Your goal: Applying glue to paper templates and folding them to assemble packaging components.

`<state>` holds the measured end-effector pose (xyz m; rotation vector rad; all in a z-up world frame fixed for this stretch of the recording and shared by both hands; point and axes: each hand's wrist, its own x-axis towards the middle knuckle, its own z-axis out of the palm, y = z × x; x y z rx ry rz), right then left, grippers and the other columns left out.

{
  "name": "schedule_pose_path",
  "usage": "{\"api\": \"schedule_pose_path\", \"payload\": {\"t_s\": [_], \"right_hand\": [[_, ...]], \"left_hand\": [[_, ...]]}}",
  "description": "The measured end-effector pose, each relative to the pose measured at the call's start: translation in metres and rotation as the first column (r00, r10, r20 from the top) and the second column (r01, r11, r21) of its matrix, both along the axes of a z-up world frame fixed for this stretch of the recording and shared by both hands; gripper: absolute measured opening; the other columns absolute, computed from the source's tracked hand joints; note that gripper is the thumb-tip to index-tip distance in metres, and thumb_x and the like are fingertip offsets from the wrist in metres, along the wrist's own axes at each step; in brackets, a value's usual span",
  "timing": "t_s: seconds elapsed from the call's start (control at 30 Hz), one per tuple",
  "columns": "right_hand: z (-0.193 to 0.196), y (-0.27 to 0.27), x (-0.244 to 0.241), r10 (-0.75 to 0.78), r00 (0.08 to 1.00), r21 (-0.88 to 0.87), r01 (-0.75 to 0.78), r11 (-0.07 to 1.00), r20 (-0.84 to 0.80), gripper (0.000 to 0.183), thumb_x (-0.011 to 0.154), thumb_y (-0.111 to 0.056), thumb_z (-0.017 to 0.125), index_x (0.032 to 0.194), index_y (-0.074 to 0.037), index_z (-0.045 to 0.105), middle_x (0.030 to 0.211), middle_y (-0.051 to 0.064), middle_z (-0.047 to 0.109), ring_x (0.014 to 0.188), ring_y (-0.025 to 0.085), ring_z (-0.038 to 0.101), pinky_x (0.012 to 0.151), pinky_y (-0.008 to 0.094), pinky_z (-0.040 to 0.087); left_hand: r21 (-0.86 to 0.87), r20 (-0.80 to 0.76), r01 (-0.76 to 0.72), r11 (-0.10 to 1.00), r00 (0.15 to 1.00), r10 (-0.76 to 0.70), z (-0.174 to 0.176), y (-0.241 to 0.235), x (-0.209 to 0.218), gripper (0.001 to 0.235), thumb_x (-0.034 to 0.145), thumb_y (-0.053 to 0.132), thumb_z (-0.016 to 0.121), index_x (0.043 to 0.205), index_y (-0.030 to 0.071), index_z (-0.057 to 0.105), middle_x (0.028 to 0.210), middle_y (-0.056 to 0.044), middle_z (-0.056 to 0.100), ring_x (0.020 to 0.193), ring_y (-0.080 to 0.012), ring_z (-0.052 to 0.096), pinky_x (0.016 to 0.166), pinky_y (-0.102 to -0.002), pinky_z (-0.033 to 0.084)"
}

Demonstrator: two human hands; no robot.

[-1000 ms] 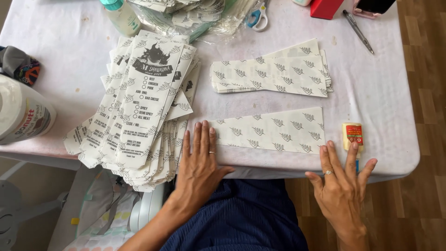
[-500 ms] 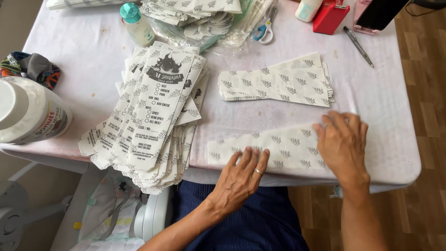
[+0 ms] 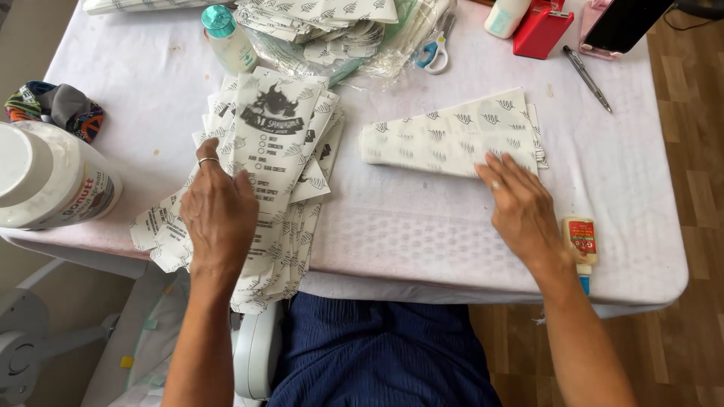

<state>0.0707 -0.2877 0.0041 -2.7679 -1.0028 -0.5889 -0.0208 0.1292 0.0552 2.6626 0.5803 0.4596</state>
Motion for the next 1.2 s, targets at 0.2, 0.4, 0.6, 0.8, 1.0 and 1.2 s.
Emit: {"api": "schedule_pose_path", "payload": {"t_s": [0.2, 0.4, 0.6, 0.8, 1.0, 1.2], "right_hand": [[0.015, 0.003, -0.086, 0.015, 1.000, 0.081, -0.016, 0.997, 0.012, 0.042, 0.091, 0.010, 0.055, 0.128, -0.005, 0.071, 0.132, 0.017, 0.071, 0.123, 0.039, 0.068, 0.102, 0.045, 0.054], [0.036, -0.061, -0.091, -0.321, 0.946, 0.157, 0.311, 0.937, 0.037, 0.028, 0.104, -0.001, 0.073, 0.131, 0.008, 0.074, 0.126, 0.021, 0.071, 0.114, 0.039, 0.064, 0.105, 0.046, 0.051], [0.034, -0.102, -0.083, -0.570, 0.553, 0.100, 0.765, 0.636, -0.608, 0.065, 0.091, -0.036, 0.077, 0.146, -0.003, 0.066, 0.101, 0.007, 0.065, 0.080, 0.021, 0.061, 0.090, 0.035, 0.048], [0.027, -0.094, -0.105, 0.039, 0.825, 0.808, 0.542, 0.229, -0.564, 0.032, 0.088, 0.004, 0.077, 0.111, -0.001, 0.056, 0.100, 0.015, 0.065, 0.094, 0.026, 0.069, 0.083, 0.041, 0.069], [0.030, -0.003, -0.114, 0.162, 0.880, 0.865, 0.379, 0.329, -0.447, 0.032, 0.088, 0.008, 0.074, 0.116, 0.004, 0.059, 0.107, 0.022, 0.072, 0.097, 0.031, 0.076, 0.091, 0.039, 0.069], [0.017, 0.039, -0.099, 0.230, 0.880, 0.852, 0.288, 0.437, -0.415, 0.027, 0.089, 0.003, 0.075, 0.111, 0.003, 0.061, 0.101, 0.018, 0.075, 0.094, 0.027, 0.078, 0.092, 0.032, 0.067]], "left_hand": [[0.382, 0.219, 0.141, 0.914, 0.946, -0.237, -0.047, -0.025, 0.010, 0.019, 0.097, -0.003, 0.062, 0.115, -0.004, 0.069, 0.101, -0.018, 0.064, 0.085, -0.0294, 0.064, 0.068, -0.032, 0.052], [0.118, 0.281, 0.841, 0.528, 0.482, -0.830, -0.061, -0.135, 0.002, 0.032, 0.100, 0.018, 0.068, 0.121, -0.006, 0.068, 0.135, -0.024, 0.063, 0.127, -0.0440, 0.059, 0.104, -0.051, 0.051], [0.195, 0.175, 0.836, 0.513, 0.486, -0.857, -0.075, -0.129, 0.012, 0.031, 0.096, 0.025, 0.070, 0.120, 0.005, 0.071, 0.131, -0.013, 0.069, 0.117, -0.0348, 0.063, 0.093, -0.046, 0.050], [0.056, 0.207, 0.855, 0.516, 0.495, -0.844, -0.058, -0.122, 0.022, 0.017, 0.099, 0.023, 0.068, 0.103, 0.010, 0.078, 0.117, -0.008, 0.077, 0.104, -0.0287, 0.071, 0.075, -0.041, 0.056], [-0.074, 0.039, 0.775, 0.628, 0.631, -0.775, -0.050, -0.120, 0.036, 0.014, 0.102, 0.026, 0.058, 0.100, 0.016, 0.067, 0.054, -0.010, 0.062, 0.052, -0.0386, 0.062, 0.051, -0.046, 0.043], [-0.044, 0.058, 0.794, 0.607, 0.608, -0.792, -0.044, -0.119, 0.037, 0.014, 0.101, 0.016, 0.054, 0.092, 0.009, 0.061, 0.047, -0.009, 0.047, 0.041, -0.0378, 0.047, 0.046, -0.044, 0.035]]}}
